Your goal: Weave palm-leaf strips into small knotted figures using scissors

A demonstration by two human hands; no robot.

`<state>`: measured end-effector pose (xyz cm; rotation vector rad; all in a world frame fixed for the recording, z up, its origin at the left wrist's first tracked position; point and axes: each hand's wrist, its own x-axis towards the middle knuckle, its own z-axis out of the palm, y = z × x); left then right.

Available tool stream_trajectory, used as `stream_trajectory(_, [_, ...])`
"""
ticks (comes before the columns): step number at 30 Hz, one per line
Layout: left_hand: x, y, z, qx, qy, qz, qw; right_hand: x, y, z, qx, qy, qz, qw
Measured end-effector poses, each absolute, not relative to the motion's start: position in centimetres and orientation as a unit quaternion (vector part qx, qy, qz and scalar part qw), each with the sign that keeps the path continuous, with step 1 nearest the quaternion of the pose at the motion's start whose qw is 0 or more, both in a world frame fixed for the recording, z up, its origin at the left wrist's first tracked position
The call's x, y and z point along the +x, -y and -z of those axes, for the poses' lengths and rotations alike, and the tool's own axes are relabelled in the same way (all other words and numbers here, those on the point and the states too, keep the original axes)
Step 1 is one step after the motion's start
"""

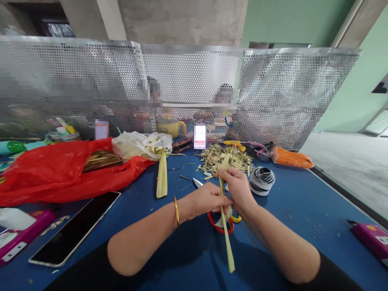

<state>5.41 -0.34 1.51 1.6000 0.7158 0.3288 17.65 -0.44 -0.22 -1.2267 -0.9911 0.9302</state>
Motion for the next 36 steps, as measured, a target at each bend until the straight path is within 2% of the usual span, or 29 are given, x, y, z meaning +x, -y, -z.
stream_trajectory(14, [5.0, 0.2, -1.6, 0.698, -0.294, -0.119, 0.642, 17.7, 0.4, 0.1, -0.503, 0.397, -0.466, 0.61])
stream_trajectory(19, [4.7, -0.7, -1.4, 0.64, -0.296, -0.091, 0.703, 19.0, 0.2, -1.5, -0.51, 0.452, -0.489, 0.545])
stream_trajectory(23, [4.1, -1.6, -1.8, 0.571, -0.303, -0.08, 0.758, 20.7, 0.6, -2.9, -0.522, 0.547, -0.45, 0.476])
stream_trajectory(28, [3.0, -1.7, -2.2, 0.564, -0.316, -0.126, 0.752, 21.6, 2.3, -2.8, -0.503, 0.698, -0.364, 0.356])
stream_trajectory(36, [2.5, 0.9, -0.1, 0.486, -0.358, -0.215, 0.768, 20.5, 4.3, -1.2, -0.534, 0.745, -0.153, 0.369])
